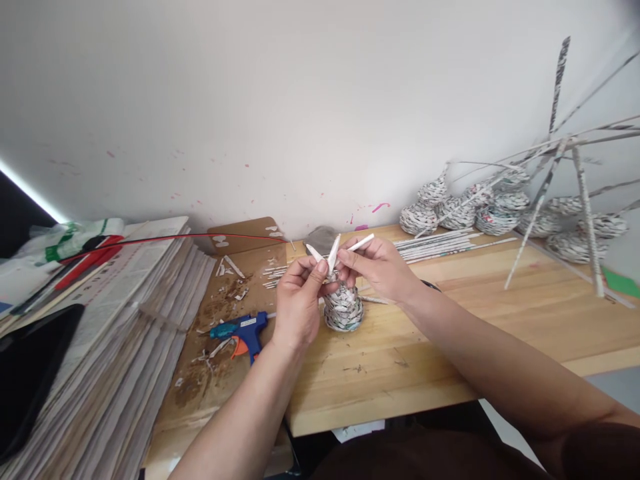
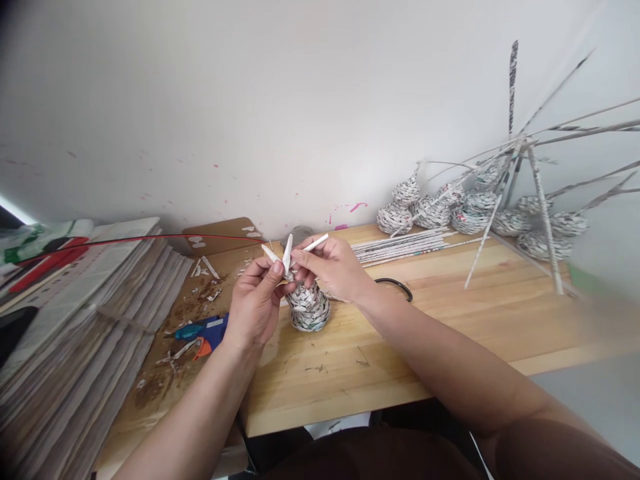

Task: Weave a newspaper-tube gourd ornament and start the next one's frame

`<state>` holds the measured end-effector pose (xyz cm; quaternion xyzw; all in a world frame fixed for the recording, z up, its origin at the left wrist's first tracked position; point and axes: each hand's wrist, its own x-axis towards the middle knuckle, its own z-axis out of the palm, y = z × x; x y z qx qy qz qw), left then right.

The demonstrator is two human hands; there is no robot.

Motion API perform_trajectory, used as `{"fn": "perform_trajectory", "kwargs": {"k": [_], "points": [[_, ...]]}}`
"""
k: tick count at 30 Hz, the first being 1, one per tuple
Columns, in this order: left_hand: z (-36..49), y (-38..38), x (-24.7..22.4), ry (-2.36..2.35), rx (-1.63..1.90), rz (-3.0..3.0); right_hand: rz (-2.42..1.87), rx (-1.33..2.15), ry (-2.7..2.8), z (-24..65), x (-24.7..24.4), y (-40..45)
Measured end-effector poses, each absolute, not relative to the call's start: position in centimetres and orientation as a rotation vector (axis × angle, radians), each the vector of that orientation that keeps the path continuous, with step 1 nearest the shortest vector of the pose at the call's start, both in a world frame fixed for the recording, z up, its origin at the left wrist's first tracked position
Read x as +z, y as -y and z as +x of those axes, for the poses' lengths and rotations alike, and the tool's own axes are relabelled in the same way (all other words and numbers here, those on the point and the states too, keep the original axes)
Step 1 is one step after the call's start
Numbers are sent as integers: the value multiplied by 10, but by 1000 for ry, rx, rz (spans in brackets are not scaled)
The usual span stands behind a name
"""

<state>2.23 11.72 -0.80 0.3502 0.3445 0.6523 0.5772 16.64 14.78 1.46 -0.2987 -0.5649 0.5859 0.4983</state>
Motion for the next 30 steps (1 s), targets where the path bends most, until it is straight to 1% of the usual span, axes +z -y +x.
{"fn": "perform_trajectory", "kwargs": {"k": [4, 8, 13, 16, 18, 23, 25, 30], "points": [[24, -117, -8, -831, 1544, 872, -738, 1445, 1275, 170, 15, -149], [24, -116, -10, -837, 1549, 918, -764, 1641, 1142, 173, 14, -149], [25, -113, -9, -853, 1534, 988, -760, 1620, 1125, 178, 15, -152], [25, -112, -8, -852, 1522, 1012, -761, 1680, 1105, 178, 14, -153], [24, -112, -7, -851, 1517, 1017, -766, 1646, 1111, 177, 14, -151], [23, -113, -7, -889, 1506, 1027, -751, 1343, 1227, 172, 21, -143], [23, -113, -7, -912, 1509, 1047, -752, 1324, 1253, 172, 22, -141], [23, -113, -11, -926, 1569, 1053, -702, 1407, 1250, 171, 21, -141]]}}
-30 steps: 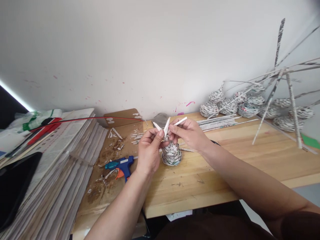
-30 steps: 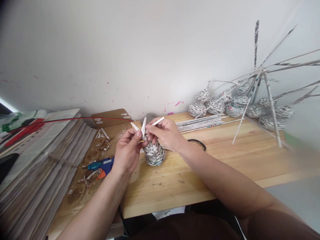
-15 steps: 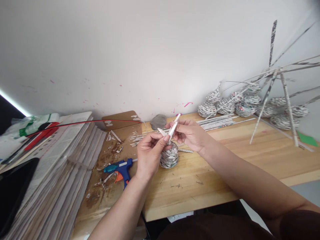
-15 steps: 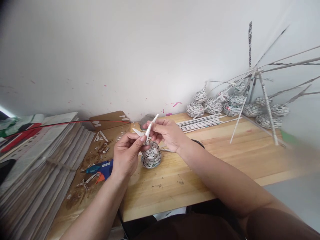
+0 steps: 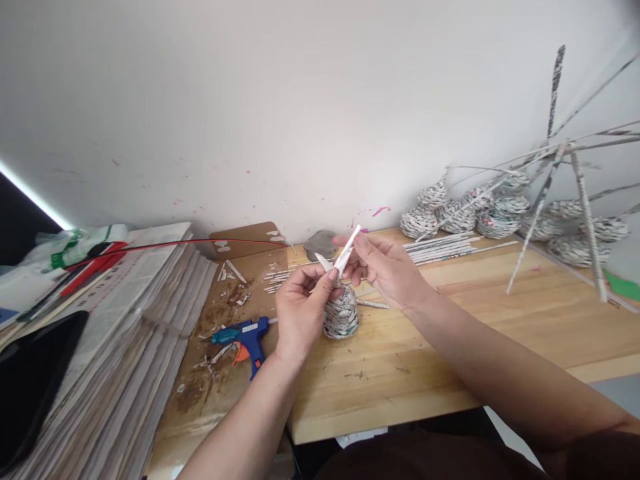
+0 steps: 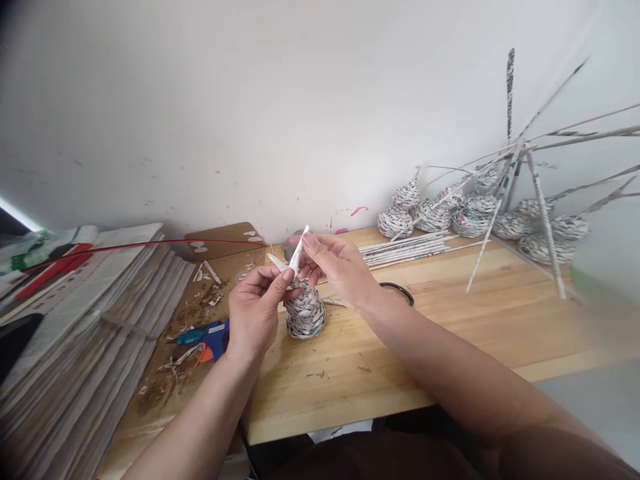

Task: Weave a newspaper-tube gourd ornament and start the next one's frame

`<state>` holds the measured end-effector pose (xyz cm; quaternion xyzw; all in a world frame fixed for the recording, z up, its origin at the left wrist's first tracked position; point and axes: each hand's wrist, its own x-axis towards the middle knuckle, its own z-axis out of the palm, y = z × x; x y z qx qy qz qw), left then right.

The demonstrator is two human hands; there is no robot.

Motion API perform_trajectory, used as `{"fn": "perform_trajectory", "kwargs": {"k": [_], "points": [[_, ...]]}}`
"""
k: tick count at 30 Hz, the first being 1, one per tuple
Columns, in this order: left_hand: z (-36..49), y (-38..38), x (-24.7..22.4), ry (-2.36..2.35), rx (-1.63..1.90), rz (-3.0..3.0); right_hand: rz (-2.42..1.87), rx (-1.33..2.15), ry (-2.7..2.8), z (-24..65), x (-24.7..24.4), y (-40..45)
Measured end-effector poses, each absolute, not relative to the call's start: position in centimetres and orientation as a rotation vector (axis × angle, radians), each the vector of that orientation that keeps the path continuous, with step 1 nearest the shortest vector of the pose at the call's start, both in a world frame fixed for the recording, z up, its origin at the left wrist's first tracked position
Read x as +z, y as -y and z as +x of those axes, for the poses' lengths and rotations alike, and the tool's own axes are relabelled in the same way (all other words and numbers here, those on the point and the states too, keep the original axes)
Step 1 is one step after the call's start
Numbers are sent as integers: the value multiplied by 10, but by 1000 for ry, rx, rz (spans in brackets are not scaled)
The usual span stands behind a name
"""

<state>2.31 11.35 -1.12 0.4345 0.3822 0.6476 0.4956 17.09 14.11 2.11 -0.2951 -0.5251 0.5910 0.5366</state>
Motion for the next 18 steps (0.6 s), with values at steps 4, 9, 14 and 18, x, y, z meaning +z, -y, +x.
{"fn": "perform_trajectory", "kwargs": {"k": [4, 9, 14, 18], "points": [[23, -115, -14, -917, 1616, 1012, -832, 1292, 1288, 164, 17, -138], [24, -116, -13, -916, 1648, 1001, -876, 1091, 1383, 156, 10, -131], [24, -116, -12, -889, 1650, 958, -969, 791, 1527, 154, 6, -125], [23, -116, -11, -811, 1597, 827, -931, 920, 1435, 153, 6, -127]]}}
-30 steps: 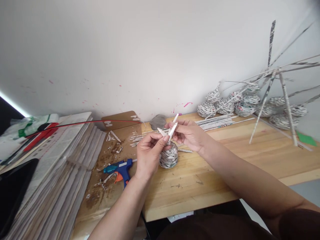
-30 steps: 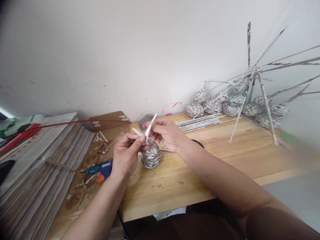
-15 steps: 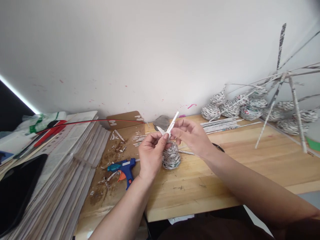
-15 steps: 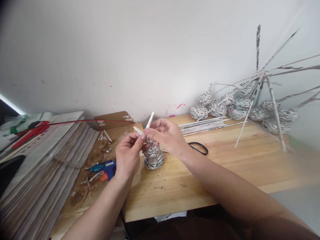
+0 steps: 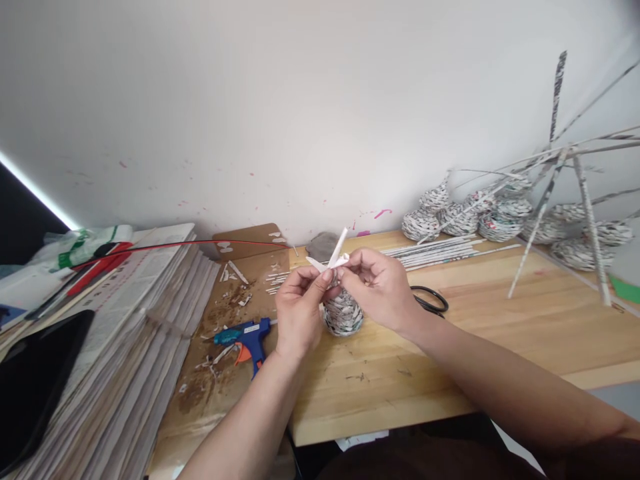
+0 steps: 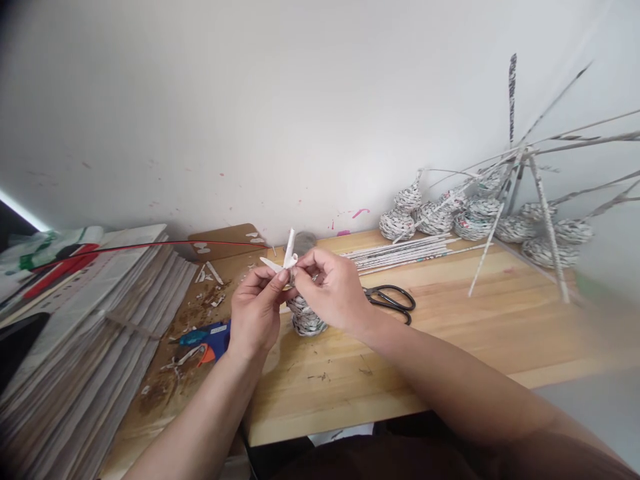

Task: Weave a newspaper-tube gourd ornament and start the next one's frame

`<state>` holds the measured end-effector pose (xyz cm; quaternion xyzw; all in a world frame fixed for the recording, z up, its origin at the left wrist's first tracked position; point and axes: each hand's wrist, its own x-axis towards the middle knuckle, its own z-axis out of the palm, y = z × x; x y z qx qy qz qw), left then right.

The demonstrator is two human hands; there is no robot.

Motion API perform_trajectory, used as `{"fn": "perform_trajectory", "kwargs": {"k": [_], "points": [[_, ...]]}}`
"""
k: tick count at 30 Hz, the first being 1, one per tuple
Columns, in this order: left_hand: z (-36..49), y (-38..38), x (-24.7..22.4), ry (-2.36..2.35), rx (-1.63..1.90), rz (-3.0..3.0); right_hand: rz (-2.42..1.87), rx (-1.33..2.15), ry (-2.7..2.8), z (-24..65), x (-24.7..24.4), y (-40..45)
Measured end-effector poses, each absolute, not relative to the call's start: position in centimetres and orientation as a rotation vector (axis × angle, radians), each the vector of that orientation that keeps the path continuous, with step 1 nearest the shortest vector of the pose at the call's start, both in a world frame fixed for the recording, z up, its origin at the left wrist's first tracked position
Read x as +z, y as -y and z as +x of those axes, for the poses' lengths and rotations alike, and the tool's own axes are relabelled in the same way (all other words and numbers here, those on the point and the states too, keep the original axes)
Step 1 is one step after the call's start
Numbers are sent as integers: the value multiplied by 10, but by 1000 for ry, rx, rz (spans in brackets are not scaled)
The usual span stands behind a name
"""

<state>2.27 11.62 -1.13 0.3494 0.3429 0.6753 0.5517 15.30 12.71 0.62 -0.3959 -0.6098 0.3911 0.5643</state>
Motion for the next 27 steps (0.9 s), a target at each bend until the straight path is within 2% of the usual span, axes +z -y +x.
{"fn": "perform_trajectory", "kwargs": {"k": [5, 10, 16, 21, 23, 27], "points": [[24, -118, -9, -731, 1525, 698, -886, 1352, 1273, 154, 10, -135], [24, -119, -11, -701, 1532, 738, -874, 1438, 1243, 154, 15, -136], [25, -117, -15, -777, 1652, 909, -824, 1242, 1333, 151, 12, -126], [27, -115, -14, -835, 1686, 1003, -902, 463, 1632, 155, 5, -122], [27, -115, -13, -814, 1679, 965, -886, 272, 1705, 157, 5, -121], [26, -116, -13, -730, 1636, 809, -941, 458, 1639, 154, 3, -122]]}}
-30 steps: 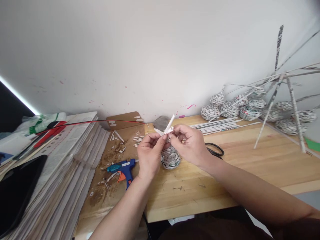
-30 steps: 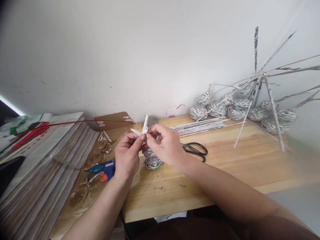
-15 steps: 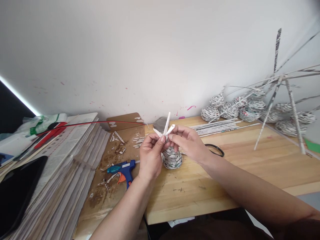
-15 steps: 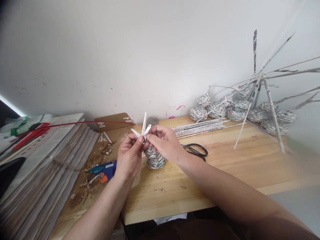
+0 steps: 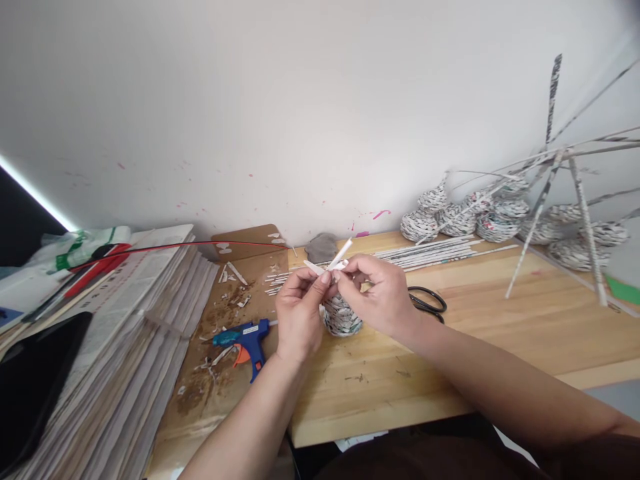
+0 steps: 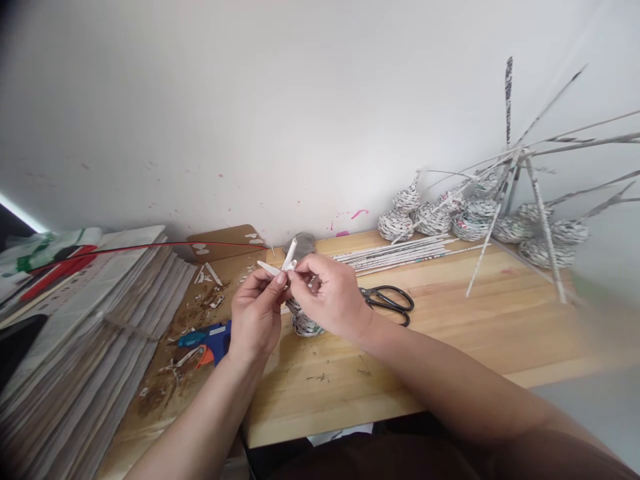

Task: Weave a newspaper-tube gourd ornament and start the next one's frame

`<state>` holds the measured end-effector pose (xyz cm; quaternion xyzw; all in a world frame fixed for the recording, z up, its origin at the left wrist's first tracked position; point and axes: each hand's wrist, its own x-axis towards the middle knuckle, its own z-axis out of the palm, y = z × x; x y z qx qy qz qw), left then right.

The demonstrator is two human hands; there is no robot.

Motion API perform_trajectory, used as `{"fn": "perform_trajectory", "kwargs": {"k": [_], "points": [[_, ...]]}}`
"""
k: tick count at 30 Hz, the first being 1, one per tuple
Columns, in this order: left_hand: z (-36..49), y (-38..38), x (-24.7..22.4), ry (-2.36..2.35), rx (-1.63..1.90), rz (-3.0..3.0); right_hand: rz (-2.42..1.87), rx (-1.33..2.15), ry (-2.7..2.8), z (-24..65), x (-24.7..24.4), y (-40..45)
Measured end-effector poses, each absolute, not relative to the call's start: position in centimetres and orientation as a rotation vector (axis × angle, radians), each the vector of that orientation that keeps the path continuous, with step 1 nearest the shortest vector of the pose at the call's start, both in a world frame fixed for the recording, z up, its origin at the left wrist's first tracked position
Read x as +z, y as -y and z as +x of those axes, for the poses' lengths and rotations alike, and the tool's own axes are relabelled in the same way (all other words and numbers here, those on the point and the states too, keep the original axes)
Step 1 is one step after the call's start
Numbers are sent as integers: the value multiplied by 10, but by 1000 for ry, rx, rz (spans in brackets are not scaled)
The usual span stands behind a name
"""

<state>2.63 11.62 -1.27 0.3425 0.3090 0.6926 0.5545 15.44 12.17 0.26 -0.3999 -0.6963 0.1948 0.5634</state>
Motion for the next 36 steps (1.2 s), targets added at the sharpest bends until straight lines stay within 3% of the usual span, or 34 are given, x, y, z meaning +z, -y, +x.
{"fn": "perform_trajectory", "kwargs": {"k": [4, 13, 36], "points": [[26, -118, -11, -664, 1551, 685, -892, 796, 1519, 151, -3, -125], [20, -121, -9, -636, 1432, 734, -776, 1200, 1330, 154, 5, -132], [18, -120, -8, -659, 1342, 810, -576, 1581, 1222, 162, -3, -151]]}}
